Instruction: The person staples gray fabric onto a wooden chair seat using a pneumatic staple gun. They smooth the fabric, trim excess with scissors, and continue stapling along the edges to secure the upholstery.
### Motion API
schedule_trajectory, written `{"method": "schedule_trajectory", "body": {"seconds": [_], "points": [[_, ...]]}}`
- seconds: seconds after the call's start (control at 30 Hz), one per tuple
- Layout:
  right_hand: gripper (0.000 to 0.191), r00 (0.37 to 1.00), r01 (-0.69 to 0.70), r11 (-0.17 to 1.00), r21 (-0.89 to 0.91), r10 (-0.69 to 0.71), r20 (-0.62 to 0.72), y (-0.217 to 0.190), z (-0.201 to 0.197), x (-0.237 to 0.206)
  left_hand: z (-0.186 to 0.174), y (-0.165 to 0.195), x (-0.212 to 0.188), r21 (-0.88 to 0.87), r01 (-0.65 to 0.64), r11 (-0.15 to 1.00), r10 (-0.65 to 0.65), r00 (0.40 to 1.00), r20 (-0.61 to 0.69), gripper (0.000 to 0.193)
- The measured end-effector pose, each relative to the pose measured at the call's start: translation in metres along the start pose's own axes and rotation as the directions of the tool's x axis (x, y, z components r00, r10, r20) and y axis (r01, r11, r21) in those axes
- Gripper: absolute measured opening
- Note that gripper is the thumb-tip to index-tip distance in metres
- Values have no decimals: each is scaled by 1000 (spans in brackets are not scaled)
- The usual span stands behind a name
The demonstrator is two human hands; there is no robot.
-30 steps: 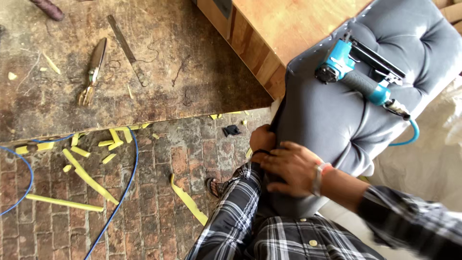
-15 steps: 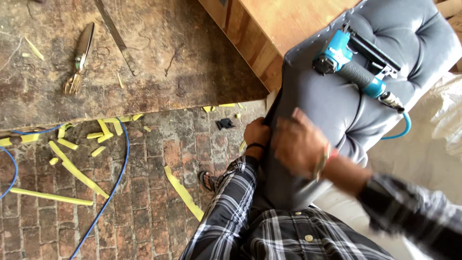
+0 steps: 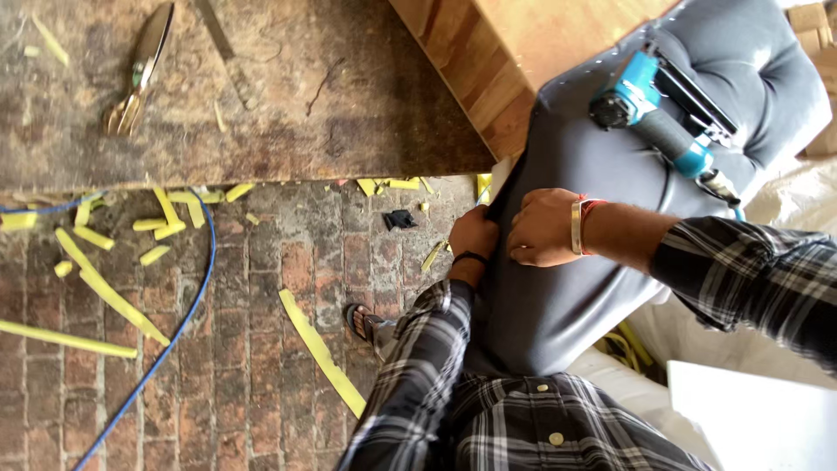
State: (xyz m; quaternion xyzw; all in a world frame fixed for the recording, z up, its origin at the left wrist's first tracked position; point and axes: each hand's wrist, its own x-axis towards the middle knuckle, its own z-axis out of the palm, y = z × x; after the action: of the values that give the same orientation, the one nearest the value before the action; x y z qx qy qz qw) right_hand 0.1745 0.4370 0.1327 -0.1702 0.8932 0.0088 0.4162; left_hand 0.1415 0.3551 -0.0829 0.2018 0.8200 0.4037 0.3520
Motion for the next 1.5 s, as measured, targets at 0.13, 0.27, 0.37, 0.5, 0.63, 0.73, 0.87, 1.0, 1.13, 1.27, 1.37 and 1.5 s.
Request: {"method": "schedule_trajectory", "body": {"seconds": [0.13,0.27,0.37,0.5,0.63,0.73,0.87,1.0,1.13,1.27,1.37,1.5], "points": [[38,960,-157,987,-38,161,227,-1,-13,18,-31,-13,-30,-90,-221,971,201,961,-190,37],[44,902,-254,967,-11,240,360,2,-23,43,-54,-26,-107,-486,-366,793,299,930,-213,48],[42,920,-165,986,-24,163,357,8,-25,51,-51,-19,-140,-572,-326,752,483,864,141,69],[37,941,-58,995,-75,80,330,13,-14,54,-39,-19,-129,-744,-314,590,636,749,188,86],[38,986,-129,991,25,126,113,17,3,54,-24,-28,-98,-814,-199,546,641,725,252,81],[48,868,-87,982,166,156,-471,26,14,26,-14,-30,-86,-795,-184,578,589,768,250,75],[32,360,-418,823,385,539,-762,58,39,-68,-7,-24,-76,-779,-228,584,579,789,203,73],[92,299,-601,565,566,815,-496,109,75,-103,-3,-18,-61,-704,-247,665,536,816,219,71],[107,397,-464,684,563,729,-557,140,79,-94,7,-19,-48,-651,-191,735,459,847,270,69],[71,442,-596,558,577,828,-344,131,28,-92,27,-27,-36,-640,-213,738,463,850,251,69],[53,608,-716,674,182,730,-312,120,-39,-58,40,-39,-22,-519,-401,755,550,818,169,60],[34,657,-751,640,161,702,275,112,-124,9,56,-39,-11,-425,-583,693,662,748,53,53]]}}
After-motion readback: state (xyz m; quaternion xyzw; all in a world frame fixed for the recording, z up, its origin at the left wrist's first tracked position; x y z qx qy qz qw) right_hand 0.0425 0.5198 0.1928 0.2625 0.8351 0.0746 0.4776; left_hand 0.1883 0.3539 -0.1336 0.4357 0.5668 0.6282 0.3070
